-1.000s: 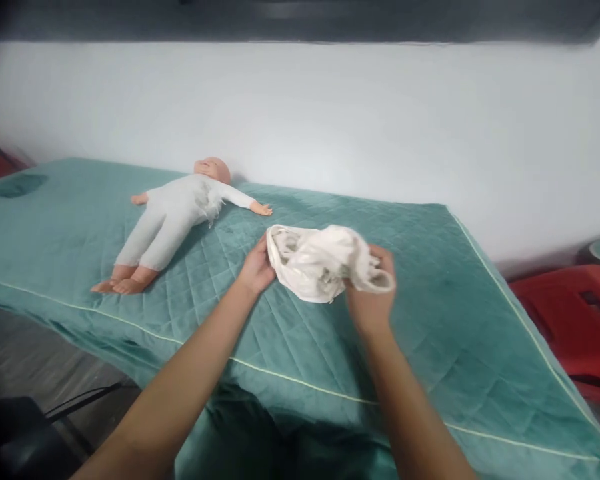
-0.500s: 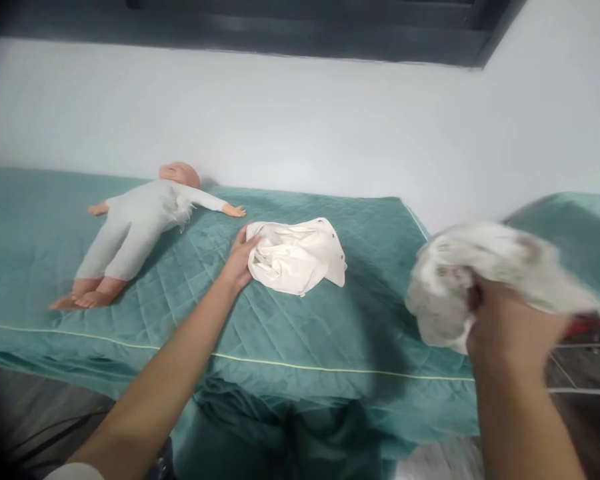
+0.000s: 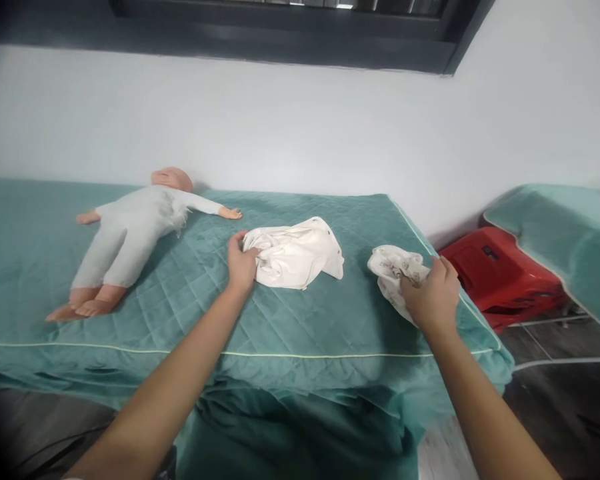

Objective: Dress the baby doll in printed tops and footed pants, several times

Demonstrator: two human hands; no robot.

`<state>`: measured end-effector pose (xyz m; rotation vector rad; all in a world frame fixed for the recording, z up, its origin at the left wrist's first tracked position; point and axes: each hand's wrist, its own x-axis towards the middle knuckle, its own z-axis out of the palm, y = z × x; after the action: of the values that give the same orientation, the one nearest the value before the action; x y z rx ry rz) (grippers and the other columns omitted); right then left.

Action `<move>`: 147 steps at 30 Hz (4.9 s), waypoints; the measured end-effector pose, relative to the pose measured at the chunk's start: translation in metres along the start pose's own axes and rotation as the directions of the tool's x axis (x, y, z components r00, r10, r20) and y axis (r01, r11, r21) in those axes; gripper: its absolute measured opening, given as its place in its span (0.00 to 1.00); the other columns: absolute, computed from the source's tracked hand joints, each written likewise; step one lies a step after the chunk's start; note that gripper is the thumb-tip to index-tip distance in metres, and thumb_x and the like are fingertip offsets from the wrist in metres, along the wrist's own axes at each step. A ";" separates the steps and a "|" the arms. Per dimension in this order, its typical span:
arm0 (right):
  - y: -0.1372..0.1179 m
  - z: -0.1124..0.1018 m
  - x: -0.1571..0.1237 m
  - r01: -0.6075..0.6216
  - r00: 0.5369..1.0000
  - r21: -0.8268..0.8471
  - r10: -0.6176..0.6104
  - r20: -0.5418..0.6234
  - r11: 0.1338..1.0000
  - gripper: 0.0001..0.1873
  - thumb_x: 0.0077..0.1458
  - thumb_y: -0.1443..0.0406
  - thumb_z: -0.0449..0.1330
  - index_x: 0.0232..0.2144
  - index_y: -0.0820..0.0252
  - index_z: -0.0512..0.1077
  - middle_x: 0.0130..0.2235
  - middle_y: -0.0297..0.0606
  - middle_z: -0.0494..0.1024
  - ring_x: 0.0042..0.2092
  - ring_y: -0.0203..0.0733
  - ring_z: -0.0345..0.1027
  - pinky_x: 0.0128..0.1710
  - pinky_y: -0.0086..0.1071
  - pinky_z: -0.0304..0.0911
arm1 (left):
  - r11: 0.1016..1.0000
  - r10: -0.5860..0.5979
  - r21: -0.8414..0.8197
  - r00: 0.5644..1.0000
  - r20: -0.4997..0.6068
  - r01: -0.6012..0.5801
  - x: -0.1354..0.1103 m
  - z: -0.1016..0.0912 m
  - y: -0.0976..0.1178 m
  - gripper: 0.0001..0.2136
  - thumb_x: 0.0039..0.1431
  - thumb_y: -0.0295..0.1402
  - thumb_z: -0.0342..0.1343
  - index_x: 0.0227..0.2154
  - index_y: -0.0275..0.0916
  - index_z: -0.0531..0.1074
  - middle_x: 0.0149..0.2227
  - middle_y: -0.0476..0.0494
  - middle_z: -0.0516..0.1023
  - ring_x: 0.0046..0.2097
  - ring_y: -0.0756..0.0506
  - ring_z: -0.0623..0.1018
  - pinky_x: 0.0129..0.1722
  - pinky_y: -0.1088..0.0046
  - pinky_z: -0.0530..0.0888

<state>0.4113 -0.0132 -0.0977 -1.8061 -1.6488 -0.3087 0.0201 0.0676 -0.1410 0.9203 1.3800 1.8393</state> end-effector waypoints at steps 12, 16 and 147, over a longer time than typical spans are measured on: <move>-0.156 0.008 -0.015 0.350 0.920 0.332 -0.389 0.055 0.876 0.33 0.60 0.60 0.60 0.65 0.58 0.59 0.70 0.56 0.58 0.70 0.62 0.52 0.66 0.61 0.54 | 0.994 -0.086 -0.028 0.915 0.394 0.106 -0.022 -0.019 0.049 0.09 0.54 0.36 0.63 0.37 0.38 0.78 0.39 0.44 0.81 0.39 0.45 0.77 0.43 0.70 0.72; -0.196 -0.004 0.013 0.387 0.861 0.526 -0.500 0.088 0.758 0.30 0.60 0.61 0.61 0.64 0.51 0.63 0.64 0.45 0.70 0.66 0.56 0.60 0.66 0.55 0.56 | 0.999 0.051 -0.030 0.707 0.705 -0.041 -0.023 -0.018 0.114 0.09 0.56 0.38 0.65 0.38 0.40 0.79 0.38 0.45 0.81 0.39 0.45 0.77 0.39 0.73 0.71; -0.191 0.165 0.044 0.171 0.846 -0.062 -0.114 0.520 0.983 0.38 0.70 0.55 0.39 0.70 0.84 0.51 0.73 0.64 0.46 0.75 0.59 0.36 0.72 0.51 0.40 | 0.221 -0.137 0.888 0.888 0.438 -0.403 0.033 0.041 0.003 0.34 0.71 0.45 0.36 0.71 0.23 0.51 0.73 0.27 0.55 0.73 0.35 0.56 0.72 0.57 0.53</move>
<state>0.1952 0.1195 -0.1371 -1.9613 -2.1788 0.0387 0.0363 0.1151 -0.1249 1.9890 2.1706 0.4585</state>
